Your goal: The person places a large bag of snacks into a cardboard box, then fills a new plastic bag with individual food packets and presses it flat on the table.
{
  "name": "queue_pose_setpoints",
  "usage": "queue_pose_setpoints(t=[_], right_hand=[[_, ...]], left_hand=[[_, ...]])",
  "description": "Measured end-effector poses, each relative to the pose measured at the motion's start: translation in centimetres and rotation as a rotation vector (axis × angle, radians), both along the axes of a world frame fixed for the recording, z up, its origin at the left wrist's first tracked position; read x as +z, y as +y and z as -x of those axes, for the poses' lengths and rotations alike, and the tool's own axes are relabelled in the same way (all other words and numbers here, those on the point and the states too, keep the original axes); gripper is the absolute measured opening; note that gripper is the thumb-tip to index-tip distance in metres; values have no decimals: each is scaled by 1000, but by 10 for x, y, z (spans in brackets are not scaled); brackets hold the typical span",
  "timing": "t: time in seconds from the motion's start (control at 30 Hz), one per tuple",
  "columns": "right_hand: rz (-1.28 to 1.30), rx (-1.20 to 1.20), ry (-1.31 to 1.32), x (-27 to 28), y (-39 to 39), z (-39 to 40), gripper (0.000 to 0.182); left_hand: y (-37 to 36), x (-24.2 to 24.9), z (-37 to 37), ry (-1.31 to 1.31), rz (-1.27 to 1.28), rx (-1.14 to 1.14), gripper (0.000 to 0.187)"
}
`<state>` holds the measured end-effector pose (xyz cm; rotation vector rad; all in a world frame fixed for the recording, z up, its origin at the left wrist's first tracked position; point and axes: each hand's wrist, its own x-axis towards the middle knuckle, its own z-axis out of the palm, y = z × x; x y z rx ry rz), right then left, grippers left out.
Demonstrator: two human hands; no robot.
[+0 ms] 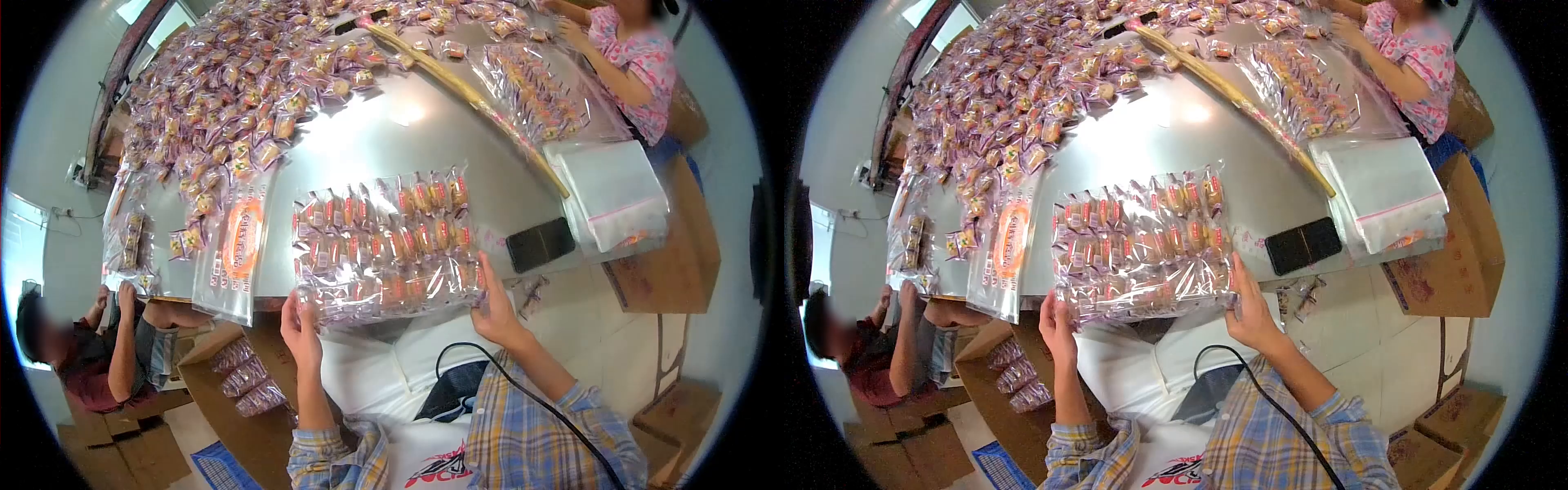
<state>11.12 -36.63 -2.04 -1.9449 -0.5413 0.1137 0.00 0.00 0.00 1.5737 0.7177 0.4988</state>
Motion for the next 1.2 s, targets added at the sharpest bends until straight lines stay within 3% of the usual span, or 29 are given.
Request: queue_pose_setpoints(t=[0.07, 0.17, 0.23, 0.27, 0.3, 0.37, 0.4, 0.5, 0.57, 0.67, 0.7, 0.77, 0.83, 0.87, 0.97, 1.0, 1.07, 1.2], right_hand=[[-27, -31, -3, 0, 2, -5, 83], [-162, 6, -105, 44, -20, -12, 89], [-311, 10, -47, 91, -22, -28, 81], [-385, 13, -14, 106, -22, -37, 78], [-357, 5, -11, 109, -21, -50, 76], [-311, -6, -21, 106, -17, -77, 74], [-200, -66, -117, 82, -19, -96, 75], [-226, -143, -1, 106, 25, -123, 70], [-295, -168, -32, 116, 60, -147, 68], [-337, -122, -92, 116, 84, -182, 65], [-340, -99, -100, 109, 89, -192, 65], [-424, -95, -4, 93, 92, -211, 77], [-357, -91, -198, 86, 95, -203, 90], [-379, -107, -95, 72, 91, -213, 113], [-298, -56, 196, 86, 76, -202, 119], [-273, -81, 149, 76, 69, -205, 120], [-255, -83, 94, 64, 55, -196, 116], [-308, 94, 79, 95, 52, -153, 101]], left_hand=[[-4, 22, 4, 47, 8, -19, 51], [1, 62, 35, -303, 22, -234, 77], [-1, 109, 28, -250, -374, -365, 93], [-6, 122, 26, -180, -369, -327, 97], [6, 115, 22, -40, -500, -283, 94], [19, 103, -2, -153, -749, -193, 93], [23, 92, -15, -190, -604, -133, 89], [46, 64, -65, -222, -316, -158, 74], [39, 86, -108, -338, -390, -130, 66], [60, 78, -141, -279, -195, -182, 65], [62, 71, -153, -413, -203, -128, 75], [47, 81, -146, -479, -314, -256, 92], [48, 89, -139, -350, -314, -264, 101], [47, 87, -136, -320, -325, -260, 104], [43, 77, -126, -309, -401, -216, 109], [40, 76, -120, -367, -524, -172, 112], [31, 88, -89, -272, -437, -179, 109], [13, 111, -29, -58, -205, -149, 105]])
